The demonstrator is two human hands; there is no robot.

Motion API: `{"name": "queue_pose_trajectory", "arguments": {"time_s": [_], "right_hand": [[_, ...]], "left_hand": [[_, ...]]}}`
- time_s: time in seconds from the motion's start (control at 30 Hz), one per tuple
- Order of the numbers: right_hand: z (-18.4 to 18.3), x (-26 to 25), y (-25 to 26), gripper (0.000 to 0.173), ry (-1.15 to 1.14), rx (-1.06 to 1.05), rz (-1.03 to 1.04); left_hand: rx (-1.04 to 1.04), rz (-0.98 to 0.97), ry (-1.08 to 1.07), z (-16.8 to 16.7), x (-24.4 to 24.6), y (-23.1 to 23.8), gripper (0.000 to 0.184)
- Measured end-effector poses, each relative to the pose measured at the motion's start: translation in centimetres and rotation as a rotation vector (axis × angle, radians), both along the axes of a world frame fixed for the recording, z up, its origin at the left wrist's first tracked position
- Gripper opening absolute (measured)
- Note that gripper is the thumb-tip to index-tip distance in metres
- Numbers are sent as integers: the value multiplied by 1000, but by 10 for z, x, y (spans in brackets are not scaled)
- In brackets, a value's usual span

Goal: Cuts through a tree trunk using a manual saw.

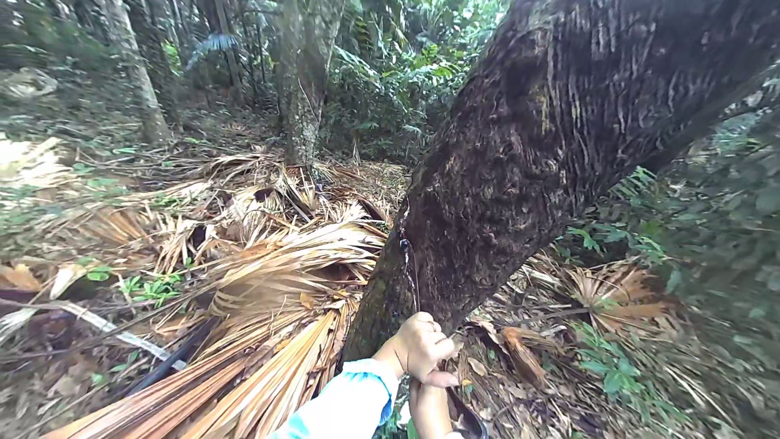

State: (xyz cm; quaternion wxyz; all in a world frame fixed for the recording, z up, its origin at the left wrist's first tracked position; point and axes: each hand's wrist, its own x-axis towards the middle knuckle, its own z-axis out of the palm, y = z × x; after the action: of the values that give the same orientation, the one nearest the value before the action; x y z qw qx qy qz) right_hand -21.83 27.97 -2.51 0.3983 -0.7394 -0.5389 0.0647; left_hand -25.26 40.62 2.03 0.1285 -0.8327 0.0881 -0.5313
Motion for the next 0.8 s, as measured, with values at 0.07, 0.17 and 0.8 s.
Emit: {"name": "queue_pose_trajectory", "arguments": {"time_s": [0.07,0.17,0.8], "right_hand": [[-5,-11,-1,25,41,-5,-16],[-4,-22,3,23,41,38,-27],[-3,-36,0,28,53,-34,-41]], "left_hand": [[8,-5,26,-4,-7,-1,69],[26,-25,52,-2,-12,4,69],[9,-83,87,-9,-20,2,69]]}}
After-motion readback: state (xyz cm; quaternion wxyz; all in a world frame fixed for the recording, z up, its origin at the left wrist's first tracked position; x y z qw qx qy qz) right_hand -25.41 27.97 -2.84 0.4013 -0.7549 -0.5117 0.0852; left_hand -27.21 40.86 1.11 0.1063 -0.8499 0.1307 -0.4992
